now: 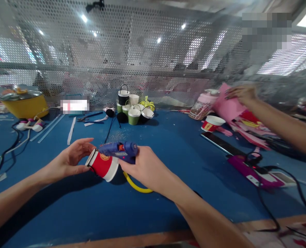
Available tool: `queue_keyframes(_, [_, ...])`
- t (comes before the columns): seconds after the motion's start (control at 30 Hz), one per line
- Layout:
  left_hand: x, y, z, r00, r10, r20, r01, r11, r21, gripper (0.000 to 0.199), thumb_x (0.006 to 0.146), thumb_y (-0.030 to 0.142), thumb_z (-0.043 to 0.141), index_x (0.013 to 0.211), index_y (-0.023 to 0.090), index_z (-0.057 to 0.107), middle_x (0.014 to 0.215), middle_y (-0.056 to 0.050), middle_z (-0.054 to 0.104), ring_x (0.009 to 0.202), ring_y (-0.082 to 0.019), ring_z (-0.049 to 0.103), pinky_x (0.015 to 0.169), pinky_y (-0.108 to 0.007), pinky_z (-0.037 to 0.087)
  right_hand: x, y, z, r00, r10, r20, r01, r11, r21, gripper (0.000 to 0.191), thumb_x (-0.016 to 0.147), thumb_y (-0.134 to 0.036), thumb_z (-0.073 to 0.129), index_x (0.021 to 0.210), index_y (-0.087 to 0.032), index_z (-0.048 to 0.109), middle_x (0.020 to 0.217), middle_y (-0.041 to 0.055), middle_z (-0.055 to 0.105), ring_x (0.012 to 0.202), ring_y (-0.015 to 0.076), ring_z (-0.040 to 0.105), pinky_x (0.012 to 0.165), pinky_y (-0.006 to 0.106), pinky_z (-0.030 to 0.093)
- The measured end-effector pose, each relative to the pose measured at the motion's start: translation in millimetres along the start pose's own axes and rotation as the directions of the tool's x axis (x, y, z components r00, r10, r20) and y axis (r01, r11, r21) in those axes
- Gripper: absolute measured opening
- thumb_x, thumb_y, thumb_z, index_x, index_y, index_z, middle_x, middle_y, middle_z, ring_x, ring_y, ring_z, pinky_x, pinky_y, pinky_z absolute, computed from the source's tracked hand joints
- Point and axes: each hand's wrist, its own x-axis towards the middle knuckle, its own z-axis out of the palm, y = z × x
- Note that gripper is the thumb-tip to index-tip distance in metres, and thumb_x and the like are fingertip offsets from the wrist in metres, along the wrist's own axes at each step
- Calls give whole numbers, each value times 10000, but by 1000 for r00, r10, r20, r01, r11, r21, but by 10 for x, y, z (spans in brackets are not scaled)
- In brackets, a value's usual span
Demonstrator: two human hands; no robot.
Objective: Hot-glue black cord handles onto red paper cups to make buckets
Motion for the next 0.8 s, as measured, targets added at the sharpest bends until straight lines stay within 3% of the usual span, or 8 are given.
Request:
queue_keyframes(0.13, [3, -4, 3, 1000, 12, -3, -12, 1000, -8, 664, 643, 98, 710, 1211, 294, 427, 1030, -27, 530, 999, -175, 504, 958, -392, 346, 7, -1, 3, 1000, -14, -3, 14, 1000, -2, 243, 746, -278, 560, 528, -205, 482, 337, -77, 434, 310, 68, 387, 311, 198, 285])
queue_keyframes(0.23, [3, -8, -3, 1000, 13, 9, -13, 1000, 10, 661, 650, 110, 710, 1214, 298, 420, 1050, -30, 524, 1015, -179, 498, 946, -378, 362, 42, 21, -8, 999, 47, 4, -48, 998, 32, 225, 747, -272, 561, 550, -196, 484, 353, -73, 443, 321, 70, 413, 345, 197, 334])
queue_keyframes(0.33, [3, 10, -2, 1000, -2, -4, 2, 999, 36, 636, 659, 127, 706, 1204, 287, 420, 1049, -30, 527, 1009, -178, 502, 938, -368, 365, 132, 111, -50, 995, 102, 5, -102, 986, 132, 149, 735, -303, 588, 687, -170, 543, 434, -58, 494, 381, 84, 469, 407, 208, 398])
queue_keyframes(0.4, [3, 32, 8, 1000, -10, -27, 11, 998, 56, 622, 661, 138, 703, 1197, 267, 416, 1022, -32, 537, 981, -177, 516, 927, -372, 368, 229, 221, -89, 994, 97, -52, -87, 981, 172, 202, 731, -346, 600, 761, -150, 564, 522, -28, 552, 464, 102, 523, 468, 223, 432])
queue_keyframes(0.53, [-1, 72, 30, 998, -11, -66, 17, 996, 88, 572, 668, 154, 684, 1172, 234, 425, 965, -32, 544, 913, -170, 533, 872, -364, 397, 460, 497, -128, 954, 153, -257, -153, 988, 23, 250, 757, -385, 574, 710, -140, 571, 681, 49, 634, 579, 130, 565, 519, 236, 432])
queue_keyframes(0.67, [-3, 97, 15, 993, 5, -116, 8, 994, 111, 542, 656, 155, 682, 1145, 220, 456, 896, -17, 549, 857, -157, 533, 827, -339, 414, 635, 729, -75, 938, 251, -241, -277, 958, -79, 270, 806, -368, 508, 644, -153, 523, 565, 45, 591, 469, 107, 522, 469, 229, 418])
queue_keyframes(0.8, [6, 167, -27, 980, 39, -197, -16, 993, 118, 531, 651, 181, 690, 1134, 210, 470, 888, -15, 539, 845, -157, 525, 786, -312, 417, 728, 877, -31, 941, 237, -242, -280, 946, -162, 319, 777, -393, 540, 548, -178, 488, 497, 50, 559, 454, 145, 534, 470, 270, 410])
